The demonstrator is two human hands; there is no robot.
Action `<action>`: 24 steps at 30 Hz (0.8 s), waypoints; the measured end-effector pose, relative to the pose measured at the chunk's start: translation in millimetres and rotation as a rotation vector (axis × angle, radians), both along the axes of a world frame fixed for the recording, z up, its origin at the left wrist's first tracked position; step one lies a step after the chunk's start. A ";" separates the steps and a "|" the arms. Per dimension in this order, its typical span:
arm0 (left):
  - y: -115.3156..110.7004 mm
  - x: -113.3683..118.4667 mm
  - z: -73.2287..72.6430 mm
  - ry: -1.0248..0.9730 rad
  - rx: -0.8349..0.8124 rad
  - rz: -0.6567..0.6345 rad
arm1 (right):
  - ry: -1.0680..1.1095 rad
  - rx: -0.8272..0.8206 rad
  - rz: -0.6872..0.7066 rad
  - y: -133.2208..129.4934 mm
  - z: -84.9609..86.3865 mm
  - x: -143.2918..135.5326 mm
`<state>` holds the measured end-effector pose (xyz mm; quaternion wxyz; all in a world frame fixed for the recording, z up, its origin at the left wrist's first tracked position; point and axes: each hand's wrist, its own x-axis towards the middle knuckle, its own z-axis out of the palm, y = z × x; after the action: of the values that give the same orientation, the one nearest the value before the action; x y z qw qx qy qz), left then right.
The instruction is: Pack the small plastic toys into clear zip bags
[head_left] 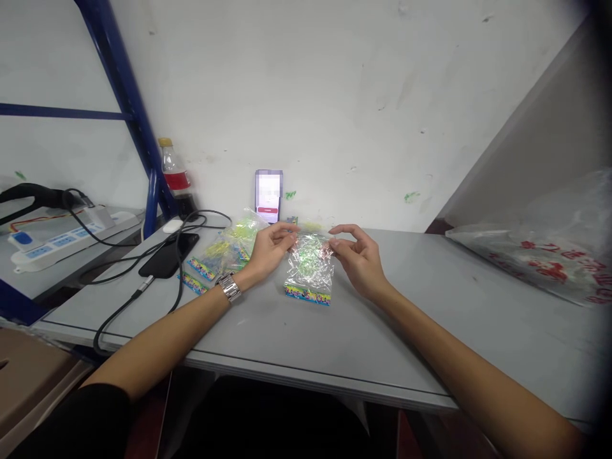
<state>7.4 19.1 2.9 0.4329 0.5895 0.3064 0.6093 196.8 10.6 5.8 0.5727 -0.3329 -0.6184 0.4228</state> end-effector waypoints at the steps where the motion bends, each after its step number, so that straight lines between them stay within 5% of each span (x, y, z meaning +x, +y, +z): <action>1: 0.3 -0.1 -0.1 -0.012 -0.007 -0.007 | 0.010 -0.010 0.006 0.0 -0.2 -0.2; 24: 3.0 -0.2 -2.6 -0.110 -0.095 -0.051 | 0.185 -0.115 -0.005 0.4 -0.3 -5.7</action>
<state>7.2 22.1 0.3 0.4919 0.5416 0.2954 0.6144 191.0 11.0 5.5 0.6082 -0.3263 -0.5368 0.4851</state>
